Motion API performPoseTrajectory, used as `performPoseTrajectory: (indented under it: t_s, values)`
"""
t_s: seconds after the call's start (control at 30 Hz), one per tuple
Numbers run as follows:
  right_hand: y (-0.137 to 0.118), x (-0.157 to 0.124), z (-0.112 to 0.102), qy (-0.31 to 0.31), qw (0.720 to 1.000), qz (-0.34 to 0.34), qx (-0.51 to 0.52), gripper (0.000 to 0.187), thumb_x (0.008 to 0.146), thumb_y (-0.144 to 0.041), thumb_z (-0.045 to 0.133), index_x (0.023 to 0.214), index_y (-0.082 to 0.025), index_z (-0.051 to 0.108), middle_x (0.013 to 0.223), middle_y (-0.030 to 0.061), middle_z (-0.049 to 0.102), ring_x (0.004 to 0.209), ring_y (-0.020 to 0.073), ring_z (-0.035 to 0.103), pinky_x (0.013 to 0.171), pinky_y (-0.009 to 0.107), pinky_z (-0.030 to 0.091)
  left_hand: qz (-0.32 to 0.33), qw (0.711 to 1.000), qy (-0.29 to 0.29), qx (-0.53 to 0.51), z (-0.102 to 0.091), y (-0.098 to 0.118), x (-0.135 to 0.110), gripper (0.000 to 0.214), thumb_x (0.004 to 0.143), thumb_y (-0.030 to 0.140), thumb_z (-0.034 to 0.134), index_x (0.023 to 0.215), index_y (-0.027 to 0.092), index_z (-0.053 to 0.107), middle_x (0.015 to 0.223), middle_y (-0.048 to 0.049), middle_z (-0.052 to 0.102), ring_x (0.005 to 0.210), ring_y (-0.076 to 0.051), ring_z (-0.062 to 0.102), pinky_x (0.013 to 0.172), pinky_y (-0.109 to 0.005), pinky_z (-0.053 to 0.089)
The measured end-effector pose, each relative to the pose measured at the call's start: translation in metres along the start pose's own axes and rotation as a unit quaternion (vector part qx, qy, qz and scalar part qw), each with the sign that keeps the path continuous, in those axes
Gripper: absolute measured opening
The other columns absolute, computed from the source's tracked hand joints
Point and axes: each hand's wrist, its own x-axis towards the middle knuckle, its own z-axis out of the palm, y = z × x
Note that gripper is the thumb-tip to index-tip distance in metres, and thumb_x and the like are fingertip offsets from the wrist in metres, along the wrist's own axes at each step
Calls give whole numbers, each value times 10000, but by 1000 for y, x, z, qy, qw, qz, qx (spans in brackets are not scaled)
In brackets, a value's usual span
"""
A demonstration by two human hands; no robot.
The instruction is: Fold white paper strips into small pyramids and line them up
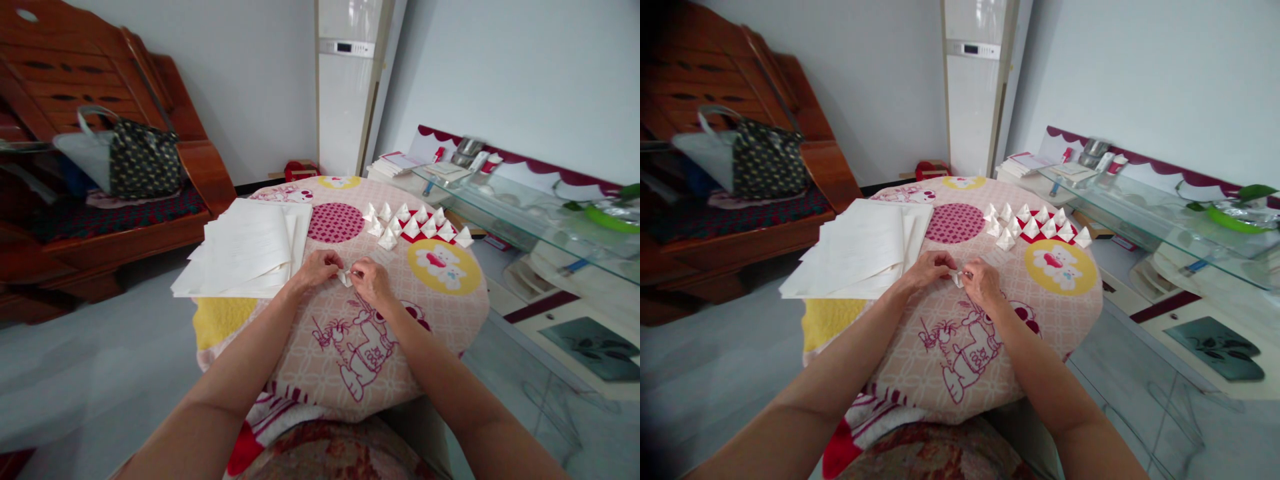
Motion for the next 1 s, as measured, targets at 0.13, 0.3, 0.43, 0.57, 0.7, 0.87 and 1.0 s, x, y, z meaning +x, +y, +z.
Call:
performPoseTrajectory:
  t_s: [0.13,0.3,0.43,0.57,0.7,0.87,1.0]
  values:
    - [3,-1,5,17,1000,-5,4,136,833,-104,652,732,-192,676,851,42,654,798,173,581,716,263,411,-1,997,-19,-71,-3,-2,-1,198,618,161,616,789,131,710,729,-12,682,676,-132,615,634,-232,501]
    - [0,-1,8,2,1000,-14,14,120,850,-130,651,777,-198,717,946,59,664,808,173,596,721,271,438,-3,995,-44,-85,-7,0,-2,238,601,114,673,837,123,704,791,-22,720,737,-129,642,685,-229,501]
    - [-1,0,10,4,999,-28,25,188,868,-114,608,735,-206,704,924,52,648,808,169,598,728,267,448,-1,992,-46,-116,-6,0,-2,233,614,114,688,847,122,697,839,-42,741,784,-142,672,738,-248,523]
    - [-2,-2,10,19,998,-55,32,226,875,-83,554,739,-202,690,917,61,635,838,178,600,746,268,449,6,991,-25,-128,-2,-1,-1,235,629,147,697,864,127,705,865,-55,755,825,-167,691,778,-280,542]
    - [-3,-3,8,20,997,-65,28,232,868,-63,531,752,-195,682,926,72,629,828,182,598,731,271,444,17,996,14,-82,0,-2,1,213,648,178,680,853,136,723,844,-41,752,803,-164,675,769,-277,530]
    - [-4,-3,7,21,997,-63,34,240,877,-70,529,739,-194,683,940,85,638,854,195,609,765,285,457,2,999,35,13,2,0,0,180,683,199,645,830,141,731,729,-16,723,686,-147,642,651,-242,488]
    - [-2,-1,8,32,996,-58,57,240,852,-62,535,721,-194,687,925,87,657,866,200,623,781,290,472,-3,997,41,69,8,6,-3,191,739,211,605,854,144,742,624,6,680,576,-133,612,577,-231,446]
